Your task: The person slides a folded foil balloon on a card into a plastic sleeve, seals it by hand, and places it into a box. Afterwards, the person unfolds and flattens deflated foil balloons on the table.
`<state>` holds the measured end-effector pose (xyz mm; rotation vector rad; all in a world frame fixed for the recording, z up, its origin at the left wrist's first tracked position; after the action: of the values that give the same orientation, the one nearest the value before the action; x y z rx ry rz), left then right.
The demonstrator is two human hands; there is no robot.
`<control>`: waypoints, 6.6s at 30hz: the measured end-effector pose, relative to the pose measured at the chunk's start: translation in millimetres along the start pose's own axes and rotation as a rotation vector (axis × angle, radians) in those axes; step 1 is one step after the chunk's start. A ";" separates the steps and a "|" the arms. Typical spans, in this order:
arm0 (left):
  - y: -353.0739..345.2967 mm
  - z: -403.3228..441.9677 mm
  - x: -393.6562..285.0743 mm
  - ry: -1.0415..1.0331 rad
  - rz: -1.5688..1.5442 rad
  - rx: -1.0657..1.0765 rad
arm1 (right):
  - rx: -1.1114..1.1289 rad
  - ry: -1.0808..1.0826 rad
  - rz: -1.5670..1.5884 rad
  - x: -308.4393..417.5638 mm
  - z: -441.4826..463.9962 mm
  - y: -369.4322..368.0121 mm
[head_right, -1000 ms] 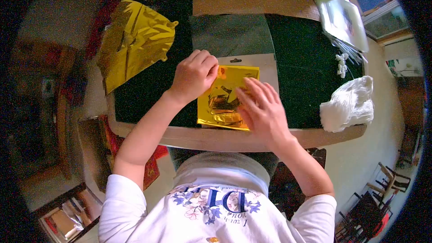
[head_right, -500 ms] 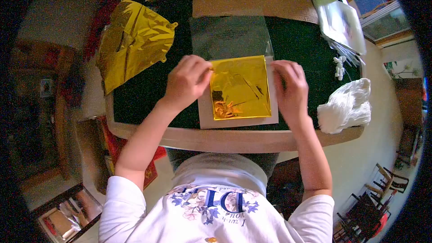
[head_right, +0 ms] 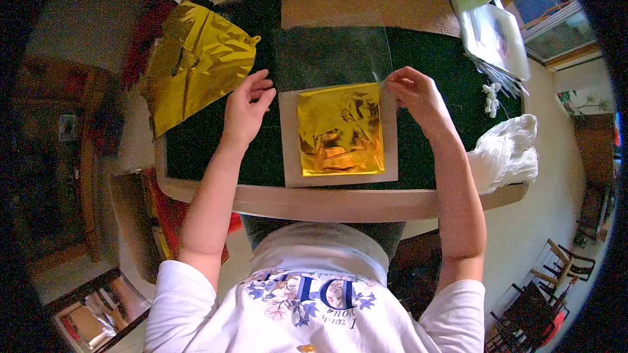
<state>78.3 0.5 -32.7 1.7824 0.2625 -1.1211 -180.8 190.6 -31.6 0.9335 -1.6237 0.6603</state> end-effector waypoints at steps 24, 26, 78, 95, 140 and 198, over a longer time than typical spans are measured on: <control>-95.2 -11.9 -55.6 -0.882 0.468 -0.007 | -0.057 0.667 -1.021 1.5 -64.2 -19.6; -95.2 -12.4 -56.1 -0.880 0.464 -0.003 | -0.066 0.656 -1.011 -1.0 -62.3 -18.5; -93.4 -15.0 -62.4 -0.883 0.526 -0.023 | -0.299 0.454 -0.773 -6.7 -26.0 -44.2; -97.6 -16.5 -56.8 -0.884 0.581 -0.019 | -0.207 0.684 -1.010 -13.2 -51.9 -45.7; 9.0 -14.2 9.2 0.169 -0.317 0.201 | -0.022 -0.141 0.095 2.1 -25.2 -14.3; -60.3 -169.3 -19.9 -0.837 0.651 0.094 | 0.107 0.724 -0.961 4.6 -108.9 -98.0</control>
<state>127.3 174.5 -37.6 1.1794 -0.8193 -1.2733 -41.0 225.4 -4.9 1.2199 -0.4003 0.3253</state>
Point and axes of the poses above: each hand's wrist, its own z-axis towards the middle knuckle, its own y-axis out of the back of the hand, x = y × z, the point moved 2 cm from there along z, towards the middle knuckle, and after that the axes turned 14 degrees about z, right-handed, at the moved point
